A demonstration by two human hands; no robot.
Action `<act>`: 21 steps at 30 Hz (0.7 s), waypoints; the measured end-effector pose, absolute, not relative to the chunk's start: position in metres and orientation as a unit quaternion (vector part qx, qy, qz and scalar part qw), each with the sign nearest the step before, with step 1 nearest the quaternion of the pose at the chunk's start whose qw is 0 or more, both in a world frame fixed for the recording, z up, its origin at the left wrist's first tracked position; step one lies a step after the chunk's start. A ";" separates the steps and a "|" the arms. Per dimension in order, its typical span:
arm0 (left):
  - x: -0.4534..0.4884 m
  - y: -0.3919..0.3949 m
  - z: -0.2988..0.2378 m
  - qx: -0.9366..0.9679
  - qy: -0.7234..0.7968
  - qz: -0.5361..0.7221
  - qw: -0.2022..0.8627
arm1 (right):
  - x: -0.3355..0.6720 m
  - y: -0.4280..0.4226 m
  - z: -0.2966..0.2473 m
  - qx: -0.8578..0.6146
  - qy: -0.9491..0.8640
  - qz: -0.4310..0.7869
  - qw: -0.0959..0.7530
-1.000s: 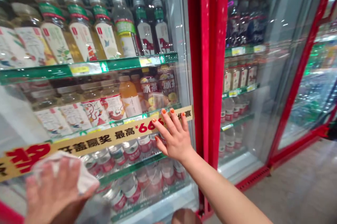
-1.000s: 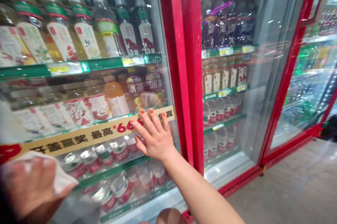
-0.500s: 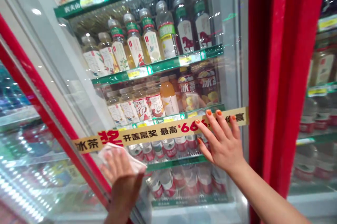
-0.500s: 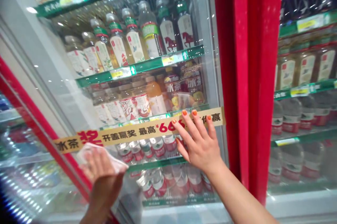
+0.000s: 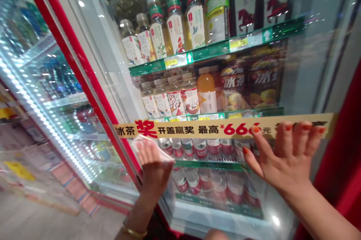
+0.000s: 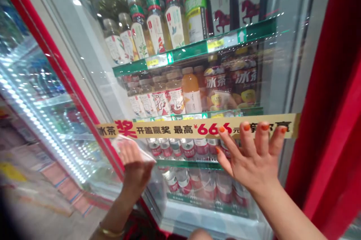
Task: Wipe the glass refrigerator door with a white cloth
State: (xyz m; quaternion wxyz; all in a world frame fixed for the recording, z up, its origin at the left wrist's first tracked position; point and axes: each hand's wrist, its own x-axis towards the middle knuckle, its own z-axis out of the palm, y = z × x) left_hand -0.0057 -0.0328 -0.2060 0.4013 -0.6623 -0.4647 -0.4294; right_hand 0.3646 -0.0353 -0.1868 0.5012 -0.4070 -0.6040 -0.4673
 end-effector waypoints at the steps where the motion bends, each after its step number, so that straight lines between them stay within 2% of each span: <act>1: -0.011 -0.029 -0.189 -0.628 -0.497 -0.459 0.384 | 0.363 -0.036 -0.186 -0.408 -0.609 -0.468 0.494; 3: -0.007 -0.022 -0.157 -0.590 -0.526 -0.495 0.360 | 0.361 -0.039 -0.182 -0.419 -0.617 -0.463 0.479; 5: 0.013 -0.017 -0.148 -0.602 -0.519 -0.491 0.356 | 0.360 -0.042 -0.178 -0.427 -0.618 -0.459 0.474; 10: 0.048 -0.026 -0.226 -0.746 -0.414 -0.348 0.389 | 0.358 -0.044 -0.176 -0.422 -0.611 -0.469 0.478; 12: 0.024 -0.028 -0.242 -0.729 -0.444 -0.344 0.391 | 0.356 -0.043 -0.177 -0.419 -0.613 -0.463 0.484; 15: -0.019 -0.021 -0.199 -0.612 -0.553 -0.444 0.351 | 0.356 -0.042 -0.177 -0.404 -0.620 -0.456 0.495; 18: -0.018 -0.013 -0.141 -0.574 -0.579 -0.481 0.322 | 0.358 -0.043 -0.176 -0.408 -0.614 -0.460 0.495; 21: 0.013 -0.014 -0.151 -0.638 -0.515 -0.453 0.350 | 0.359 -0.044 -0.176 -0.416 -0.613 -0.464 0.485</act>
